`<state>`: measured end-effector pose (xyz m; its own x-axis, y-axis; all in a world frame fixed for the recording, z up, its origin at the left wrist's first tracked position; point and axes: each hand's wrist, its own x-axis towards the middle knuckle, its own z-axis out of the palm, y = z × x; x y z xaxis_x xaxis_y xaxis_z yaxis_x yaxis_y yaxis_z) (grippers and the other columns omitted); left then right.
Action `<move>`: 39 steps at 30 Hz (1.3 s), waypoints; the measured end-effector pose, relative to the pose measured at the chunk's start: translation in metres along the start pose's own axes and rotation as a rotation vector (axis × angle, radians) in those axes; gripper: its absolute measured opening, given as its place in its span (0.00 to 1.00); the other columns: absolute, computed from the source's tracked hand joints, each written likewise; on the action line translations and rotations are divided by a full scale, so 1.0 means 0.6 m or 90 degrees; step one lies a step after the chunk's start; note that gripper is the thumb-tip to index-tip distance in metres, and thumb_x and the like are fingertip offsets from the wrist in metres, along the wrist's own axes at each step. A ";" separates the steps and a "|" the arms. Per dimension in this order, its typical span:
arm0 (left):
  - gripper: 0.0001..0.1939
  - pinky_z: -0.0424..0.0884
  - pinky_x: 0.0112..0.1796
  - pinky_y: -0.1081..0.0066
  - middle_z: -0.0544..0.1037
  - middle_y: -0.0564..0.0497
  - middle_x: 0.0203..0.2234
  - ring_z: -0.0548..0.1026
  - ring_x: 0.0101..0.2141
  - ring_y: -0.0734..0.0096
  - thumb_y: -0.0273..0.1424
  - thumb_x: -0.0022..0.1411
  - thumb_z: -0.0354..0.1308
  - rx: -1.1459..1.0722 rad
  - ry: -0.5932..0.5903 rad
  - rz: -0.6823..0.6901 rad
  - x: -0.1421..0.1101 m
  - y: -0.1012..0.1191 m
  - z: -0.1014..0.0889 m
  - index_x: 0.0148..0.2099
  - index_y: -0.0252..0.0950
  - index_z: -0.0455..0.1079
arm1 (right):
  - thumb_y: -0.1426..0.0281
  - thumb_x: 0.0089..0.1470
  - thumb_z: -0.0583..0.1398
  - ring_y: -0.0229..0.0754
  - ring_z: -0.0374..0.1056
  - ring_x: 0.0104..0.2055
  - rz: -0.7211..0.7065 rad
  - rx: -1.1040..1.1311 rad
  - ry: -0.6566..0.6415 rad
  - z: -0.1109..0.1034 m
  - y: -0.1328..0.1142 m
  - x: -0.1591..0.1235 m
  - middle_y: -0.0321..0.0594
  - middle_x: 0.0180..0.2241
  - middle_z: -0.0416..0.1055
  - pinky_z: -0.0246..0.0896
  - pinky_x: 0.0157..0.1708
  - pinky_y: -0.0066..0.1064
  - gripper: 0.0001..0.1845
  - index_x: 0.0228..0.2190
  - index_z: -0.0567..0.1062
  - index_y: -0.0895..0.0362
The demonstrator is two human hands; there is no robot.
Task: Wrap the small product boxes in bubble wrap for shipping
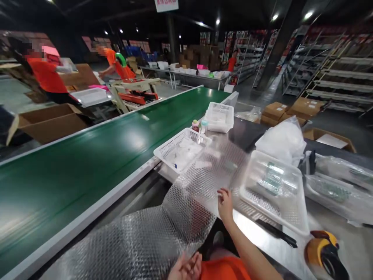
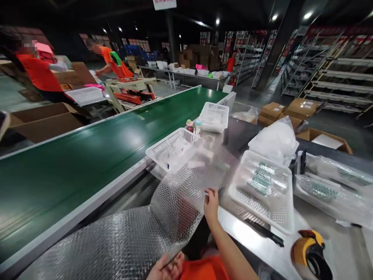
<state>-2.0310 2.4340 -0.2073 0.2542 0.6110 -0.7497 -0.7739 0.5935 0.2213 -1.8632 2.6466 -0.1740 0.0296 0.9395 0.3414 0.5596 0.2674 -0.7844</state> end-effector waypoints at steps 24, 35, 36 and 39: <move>0.41 0.46 0.59 0.28 0.55 0.37 0.70 0.44 0.69 0.31 0.43 0.61 0.60 1.490 0.441 0.254 0.278 0.180 0.200 0.72 0.47 0.51 | 0.75 0.59 0.52 0.62 0.63 0.61 0.066 -0.360 -0.388 0.018 0.126 0.066 0.60 0.62 0.63 0.61 0.57 0.53 0.26 0.59 0.68 0.60; 0.52 0.42 0.60 0.28 0.38 0.37 0.73 0.36 0.70 0.30 0.47 0.56 0.64 1.438 0.344 0.269 0.309 0.218 0.193 0.74 0.43 0.42 | 0.66 0.56 0.61 0.74 0.36 0.71 0.212 -0.418 -0.367 0.059 0.175 0.091 0.63 0.71 0.41 0.39 0.64 0.65 0.38 0.64 0.60 0.65; 0.55 0.41 0.59 0.26 0.35 0.37 0.73 0.34 0.69 0.27 0.49 0.54 0.66 1.432 0.338 0.258 0.316 0.216 0.193 0.74 0.46 0.39 | 0.66 0.56 0.61 0.74 0.36 0.71 0.206 -0.418 -0.354 0.062 0.169 0.094 0.65 0.70 0.42 0.40 0.64 0.65 0.38 0.64 0.60 0.65; 0.60 0.37 0.58 0.24 0.30 0.37 0.73 0.29 0.69 0.27 0.49 0.49 0.69 1.429 0.336 0.235 0.329 0.210 0.189 0.74 0.48 0.36 | 0.67 0.57 0.60 0.69 0.37 0.72 0.123 -0.371 -0.294 0.082 0.144 0.133 0.64 0.70 0.44 0.41 0.64 0.63 0.36 0.64 0.59 0.64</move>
<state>-2.0126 2.6890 -0.2566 -0.0964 0.8673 -0.4884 0.9708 0.1903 0.1463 -1.8530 2.7551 -0.2400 -0.1058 0.9865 -0.1252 0.9294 0.0533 -0.3651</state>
